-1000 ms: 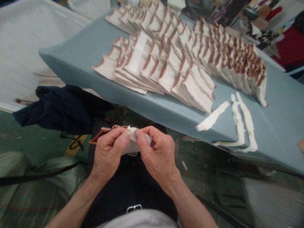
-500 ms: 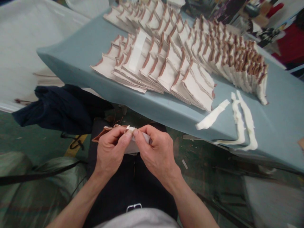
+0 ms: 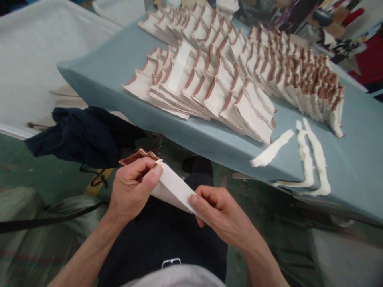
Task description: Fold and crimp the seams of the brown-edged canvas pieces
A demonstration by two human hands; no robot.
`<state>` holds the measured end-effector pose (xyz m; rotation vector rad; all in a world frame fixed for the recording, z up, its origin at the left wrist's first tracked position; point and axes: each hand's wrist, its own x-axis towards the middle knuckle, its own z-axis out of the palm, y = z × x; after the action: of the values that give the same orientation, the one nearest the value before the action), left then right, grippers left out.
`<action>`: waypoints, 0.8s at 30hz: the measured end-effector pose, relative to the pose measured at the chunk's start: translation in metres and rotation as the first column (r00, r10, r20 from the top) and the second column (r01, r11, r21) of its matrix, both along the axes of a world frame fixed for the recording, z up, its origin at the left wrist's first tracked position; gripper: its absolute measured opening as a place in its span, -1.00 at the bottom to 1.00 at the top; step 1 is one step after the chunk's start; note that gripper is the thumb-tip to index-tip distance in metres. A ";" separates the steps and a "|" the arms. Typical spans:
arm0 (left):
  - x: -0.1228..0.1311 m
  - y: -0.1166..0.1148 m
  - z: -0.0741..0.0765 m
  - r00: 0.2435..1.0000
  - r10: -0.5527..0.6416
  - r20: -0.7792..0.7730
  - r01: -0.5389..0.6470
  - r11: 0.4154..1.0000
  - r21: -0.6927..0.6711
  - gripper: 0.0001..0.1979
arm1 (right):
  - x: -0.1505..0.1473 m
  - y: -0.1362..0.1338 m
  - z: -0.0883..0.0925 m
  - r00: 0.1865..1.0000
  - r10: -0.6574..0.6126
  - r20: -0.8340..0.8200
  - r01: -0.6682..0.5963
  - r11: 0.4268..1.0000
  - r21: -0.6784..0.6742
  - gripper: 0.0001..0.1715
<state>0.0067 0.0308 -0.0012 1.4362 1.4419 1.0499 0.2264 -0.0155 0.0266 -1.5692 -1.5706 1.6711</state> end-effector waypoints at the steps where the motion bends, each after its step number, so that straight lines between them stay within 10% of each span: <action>1: -0.001 0.001 0.003 1.000 -0.029 -0.002 0.029 1.000 0.005 -0.73 | 0.005 -0.007 -0.004 1.000 0.023 0.004 -0.023 0.999 -0.033 -0.38; 6: -0.006 0.005 0.018 0.976 -0.217 -0.022 0.218 0.975 0.032 -0.69 | 0.030 -0.025 -0.003 0.925 0.215 0.315 -0.244 0.968 0.057 -0.58; 9: -0.005 0.008 0.027 0.950 -0.311 -0.024 0.312 0.949 0.041 -0.70 | 0.034 -0.014 0.013 0.907 0.043 0.418 -0.157 0.958 0.242 -0.86; 12: -0.001 0.010 0.036 0.922 -0.388 -0.007 0.387 0.921 0.049 -0.71 | 0.023 0.012 0.024 0.981 -0.059 0.187 -0.049 0.851 0.523 -0.66; 16: 0.002 0.010 0.043 0.889 -0.455 -0.044 0.457 0.889 0.040 -0.71 | -0.004 0.055 0.015 0.976 0.207 -0.069 -0.080 0.636 0.768 -0.54; 24: -0.002 0.008 0.046 0.885 -0.454 -0.102 0.459 0.888 0.029 -0.69 | -0.011 0.084 0.005 0.919 0.349 0.184 -0.354 0.529 0.771 -0.51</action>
<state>0.0051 0.0384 0.0447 1.7722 1.0603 0.7313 0.2157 0.0685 0.0312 -0.7928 -2.3022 0.8191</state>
